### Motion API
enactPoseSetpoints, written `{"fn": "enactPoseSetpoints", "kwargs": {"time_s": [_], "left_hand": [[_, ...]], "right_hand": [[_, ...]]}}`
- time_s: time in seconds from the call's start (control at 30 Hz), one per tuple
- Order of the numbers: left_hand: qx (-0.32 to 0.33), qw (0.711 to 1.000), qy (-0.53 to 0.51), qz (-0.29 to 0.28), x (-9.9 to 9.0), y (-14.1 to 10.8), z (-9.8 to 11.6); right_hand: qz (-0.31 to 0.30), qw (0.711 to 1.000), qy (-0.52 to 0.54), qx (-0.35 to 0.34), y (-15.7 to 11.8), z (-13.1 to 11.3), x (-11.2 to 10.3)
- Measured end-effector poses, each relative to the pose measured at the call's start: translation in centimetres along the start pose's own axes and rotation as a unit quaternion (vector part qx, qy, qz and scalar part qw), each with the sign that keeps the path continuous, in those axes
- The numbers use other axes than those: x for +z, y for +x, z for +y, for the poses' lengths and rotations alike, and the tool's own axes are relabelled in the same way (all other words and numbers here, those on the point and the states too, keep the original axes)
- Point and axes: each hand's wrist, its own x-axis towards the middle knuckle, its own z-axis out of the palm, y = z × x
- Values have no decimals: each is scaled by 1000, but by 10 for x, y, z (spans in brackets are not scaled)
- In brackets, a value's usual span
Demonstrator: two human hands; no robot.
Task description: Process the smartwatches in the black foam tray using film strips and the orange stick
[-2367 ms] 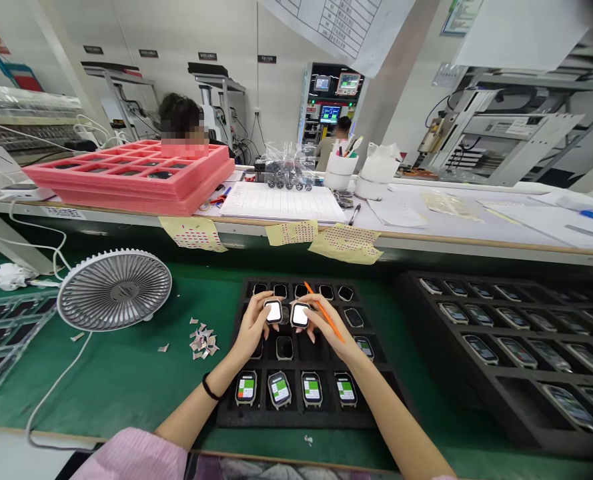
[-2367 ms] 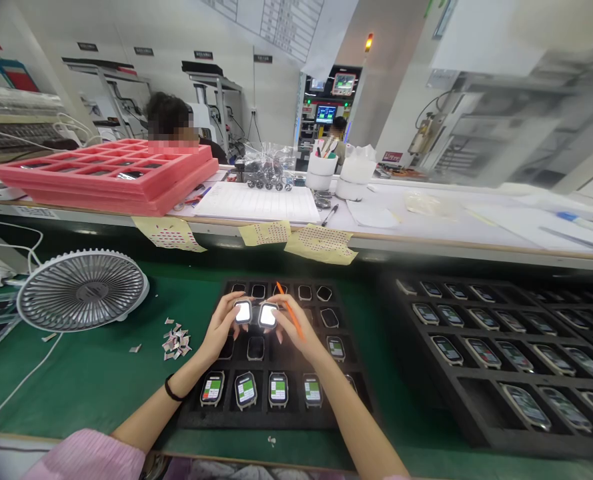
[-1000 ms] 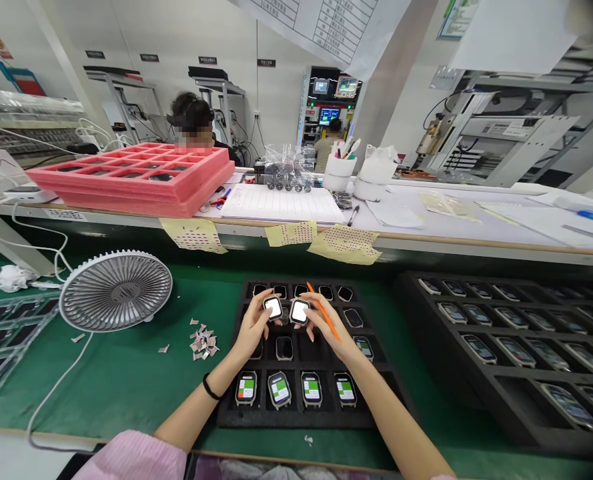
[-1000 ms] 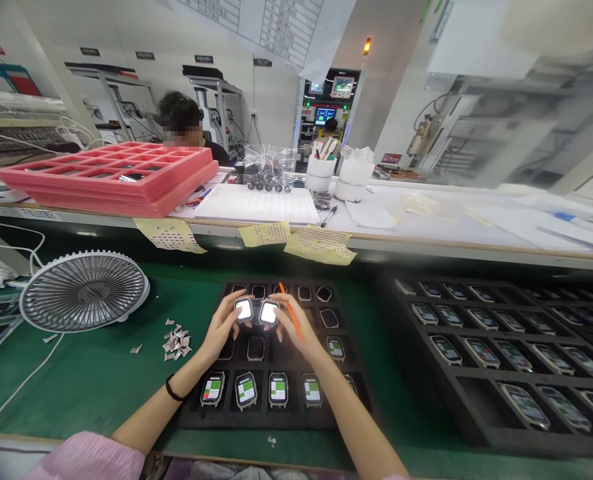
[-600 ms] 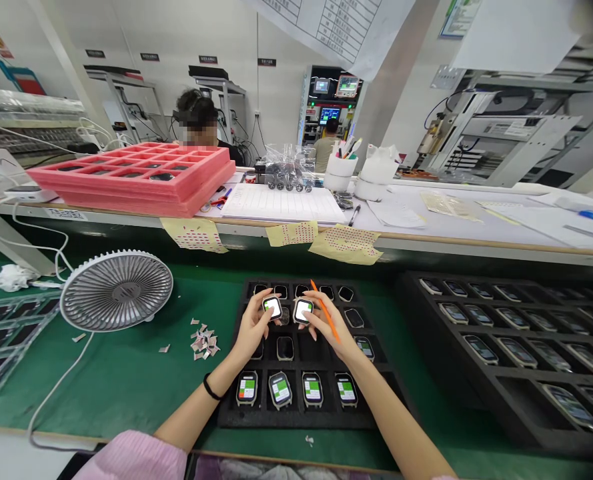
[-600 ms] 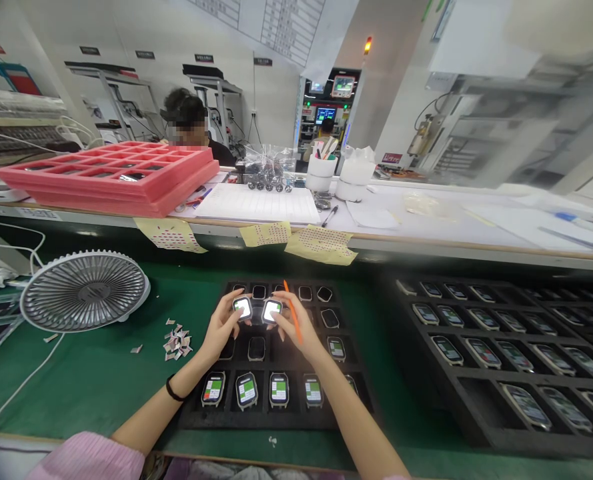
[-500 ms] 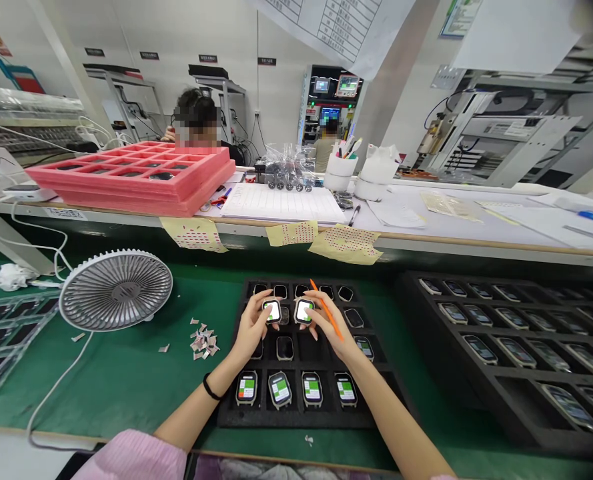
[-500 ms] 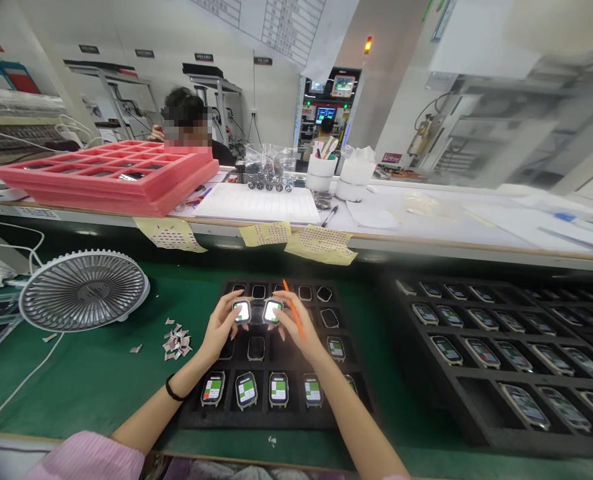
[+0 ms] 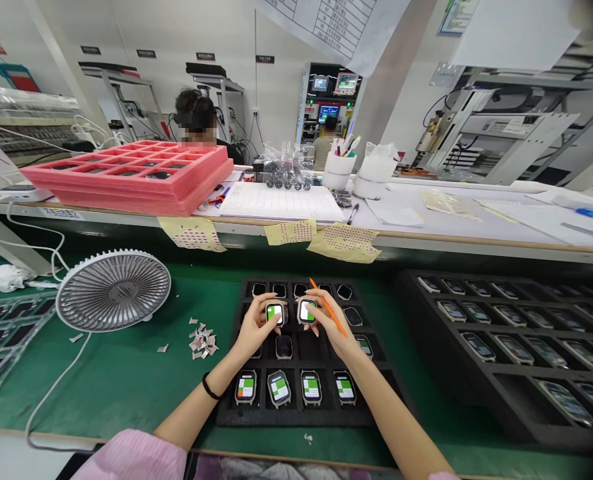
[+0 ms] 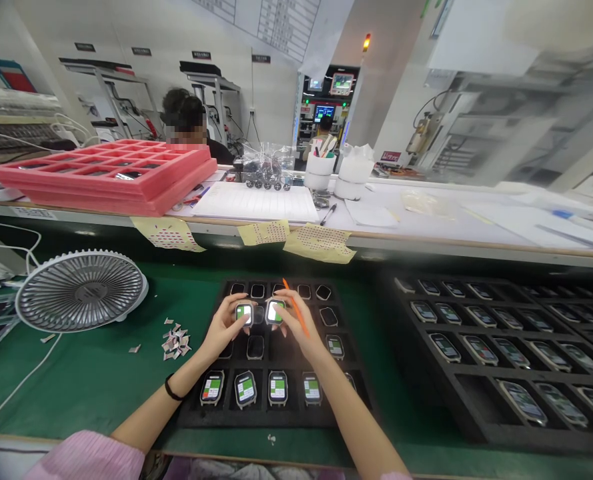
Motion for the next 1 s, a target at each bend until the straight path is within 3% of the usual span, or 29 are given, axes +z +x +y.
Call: {"fn": "enactPoseSetpoints", "kwargs": {"time_s": [0.23,0.67,1.0], "left_hand": [[-9,1000,10,-2,-2,1,-1],[-78,995,-9,69,-4,2,4],[-38,999,-21,10,-1,3,-1]], "right_hand": [[-33,999,7,12,0,0,1],[22,999,1,42,0,-3,1],[-5,1000,5,19,1,-1,2]]}}
